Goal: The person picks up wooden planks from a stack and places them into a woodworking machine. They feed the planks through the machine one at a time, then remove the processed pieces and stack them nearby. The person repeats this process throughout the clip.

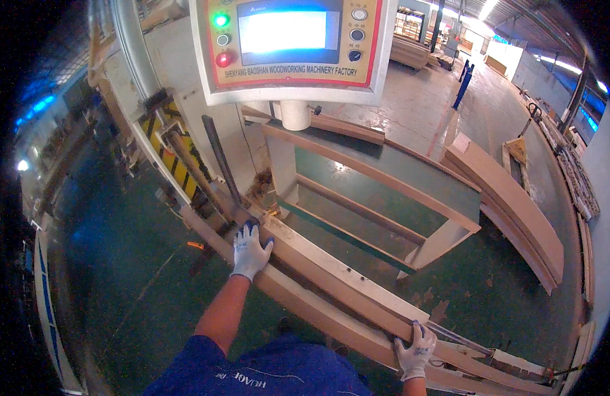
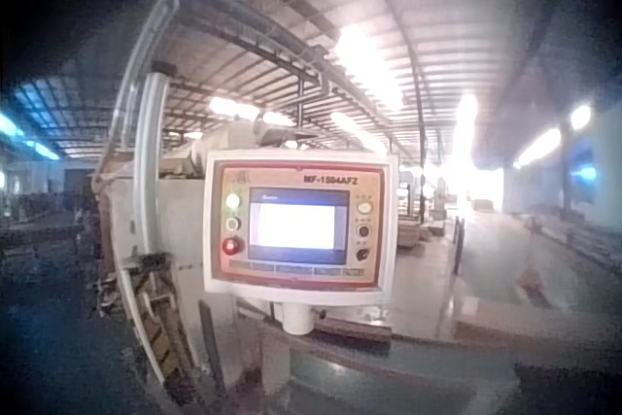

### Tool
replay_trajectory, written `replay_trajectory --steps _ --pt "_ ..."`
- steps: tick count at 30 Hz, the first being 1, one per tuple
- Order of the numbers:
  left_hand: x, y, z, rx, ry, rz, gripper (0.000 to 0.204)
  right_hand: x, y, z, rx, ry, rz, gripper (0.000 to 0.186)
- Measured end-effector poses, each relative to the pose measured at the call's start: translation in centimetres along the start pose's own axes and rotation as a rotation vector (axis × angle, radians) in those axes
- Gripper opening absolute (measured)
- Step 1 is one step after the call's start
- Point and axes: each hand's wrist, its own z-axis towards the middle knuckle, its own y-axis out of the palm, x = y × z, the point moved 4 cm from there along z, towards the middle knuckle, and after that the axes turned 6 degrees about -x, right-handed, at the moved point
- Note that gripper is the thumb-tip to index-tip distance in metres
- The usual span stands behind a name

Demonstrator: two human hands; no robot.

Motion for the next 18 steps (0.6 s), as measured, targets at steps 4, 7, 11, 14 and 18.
replay_trajectory --steps 4,7,11,14,18 --pt "0.0 0.02 0.02 -0.006 0.007 0.003 0.082 0.0 -0.06 -0.02 -0.009 0.013 0.006 0.078" --pt "-0.23 0.28 0.09 0.001 0.0 0.012 0.082 -0.28 -0.22 0.09 -0.014 0.023 0.009 0.078" --pt "-0.03 0.19 0.04 -0.002 -0.007 0.018 0.083 -0.26 -0.08 0.05 0.058 -0.02 -0.036 0.076" --pt "-0.15 0.36 0.08 0.012 0.006 0.026 0.082 -0.15 0.01 0.03 0.071 -0.024 -0.039 0.076" --pt "-0.39 0.66 0.21 0.025 0.016 0.028 0.082 -0.19 -0.07 0.03 0.078 -0.039 -0.036 0.076"
